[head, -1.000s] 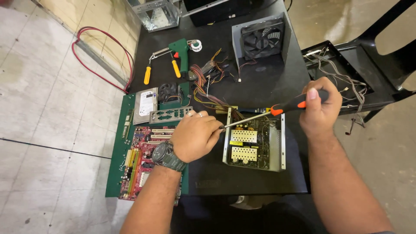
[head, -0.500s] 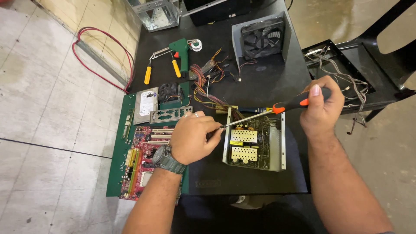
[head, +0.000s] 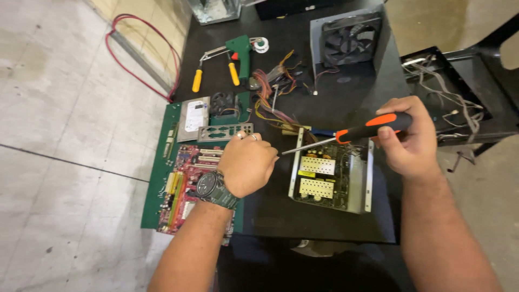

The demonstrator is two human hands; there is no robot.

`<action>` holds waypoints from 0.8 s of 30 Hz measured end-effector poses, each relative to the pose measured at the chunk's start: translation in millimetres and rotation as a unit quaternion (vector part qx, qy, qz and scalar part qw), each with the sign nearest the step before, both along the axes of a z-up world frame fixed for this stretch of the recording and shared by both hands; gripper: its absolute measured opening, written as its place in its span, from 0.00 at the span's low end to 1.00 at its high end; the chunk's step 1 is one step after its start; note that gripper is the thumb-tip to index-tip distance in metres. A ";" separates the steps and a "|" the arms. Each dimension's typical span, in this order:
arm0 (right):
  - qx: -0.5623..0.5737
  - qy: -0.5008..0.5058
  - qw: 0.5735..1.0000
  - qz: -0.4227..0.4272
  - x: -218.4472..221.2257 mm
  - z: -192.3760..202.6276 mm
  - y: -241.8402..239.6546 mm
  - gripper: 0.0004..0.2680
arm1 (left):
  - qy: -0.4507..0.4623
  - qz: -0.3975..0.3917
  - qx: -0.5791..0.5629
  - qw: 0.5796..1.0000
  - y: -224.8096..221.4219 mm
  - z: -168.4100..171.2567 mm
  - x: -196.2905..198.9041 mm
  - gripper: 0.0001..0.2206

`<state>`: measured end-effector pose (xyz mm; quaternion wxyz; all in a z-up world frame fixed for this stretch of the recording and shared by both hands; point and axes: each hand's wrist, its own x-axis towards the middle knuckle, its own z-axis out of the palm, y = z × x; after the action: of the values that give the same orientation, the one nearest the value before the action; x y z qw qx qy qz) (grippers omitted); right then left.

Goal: Cleaning dust from power supply cables with a brush and using a screwdriver to work on the power supply unit on a repair bench.

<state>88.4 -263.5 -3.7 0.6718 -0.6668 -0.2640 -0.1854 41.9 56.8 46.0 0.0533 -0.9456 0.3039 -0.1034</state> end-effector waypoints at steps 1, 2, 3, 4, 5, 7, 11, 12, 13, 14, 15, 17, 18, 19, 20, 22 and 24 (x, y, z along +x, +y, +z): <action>0.004 -0.001 1.000 0.002 2.7 -4.3 -2.1 0.14 | -0.001 0.002 0.004 1.000 1.4 0.4 -1.1 0.13; -0.042 -0.010 0.998 -0.045 5.5 -8.7 -4.6 0.13 | -0.014 0.005 -0.003 1.000 2.4 0.8 -2.1 0.13; -0.087 -0.019 0.992 -0.094 7.1 -13.6 -7.4 0.13 | -0.026 0.005 -0.008 1.000 3.3 1.2 -2.8 0.12; -0.083 -0.019 0.992 -0.094 10.2 -17.3 -7.0 0.13 | -0.026 0.004 -0.004 1.000 3.5 2.7 -4.2 0.12; -0.104 0.003 0.986 -0.131 11.8 -21.1 -8.9 0.12 | -0.032 0.008 -0.013 0.999 2.0 3.2 -5.3 0.10; -0.125 0.027 0.977 -0.171 11.4 -15.9 -6.6 0.13 | -0.037 0.009 -0.022 0.999 0.7 4.1 -5.7 0.09; -0.142 0.144 0.968 -0.152 8.9 6.4 2.8 0.19 | -0.118 0.005 -0.034 0.992 0.8 6.9 -7.5 0.08; -0.125 0.172 0.968 -0.131 10.0 9.0 3.1 0.19 | -0.144 0.009 -0.040 0.989 0.4 8.6 -8.1 0.09; -0.126 0.172 0.968 -0.134 13.2 3.8 8.0 0.19 | -0.144 0.006 -0.042 0.989 -1.1 10.4 -9.8 0.09; 0.020 0.194 0.978 -0.080 16.3 -1.2 12.4 0.18 | -0.138 0.001 -0.099 0.986 -3.0 12.6 -11.6 0.10; 0.166 0.210 0.963 -0.026 19.7 -5.6 15.5 0.17 | -0.131 -0.008 -0.157 0.979 -5.7 15.2 -11.6 0.11; 0.209 0.217 0.952 -0.050 27.9 -23.4 17.1 0.13 | -0.125 -0.012 -0.226 0.966 -10.6 10.9 -10.7 0.10; 0.251 0.226 0.939 -0.068 32.4 -31.8 17.4 0.11 | -0.116 -0.010 -0.293 0.949 -13.1 8.9 -9.7 0.09; 0.250 0.222 0.940 -0.073 30.7 -26.3 18.6 0.11 | -0.117 -0.016 -0.296 0.948 -17.8 12.3 -8.6 0.09; 0.270 0.239 0.930 -0.076 29.0 -21.0 20.4 0.11 | -0.101 -0.029 -0.312 0.944 -22.0 15.5 -7.7 0.09; 0.288 0.255 0.920 -0.078 29.5 -18.7 21.0 0.12 | -0.086 -0.041 -0.328 0.940 -30.3 18.7 -6.0 0.09; 0.299 0.271 0.913 -0.066 33.4 -25.5 19.5 0.13 | -0.049 -0.057 -0.384 0.920 -37.8 18.2 -4.5 0.11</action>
<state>121.7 -244.0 -29.2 0.8715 -0.4757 0.0407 -0.1119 37.4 18.9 64.1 -0.3050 -0.8680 0.2916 -0.2617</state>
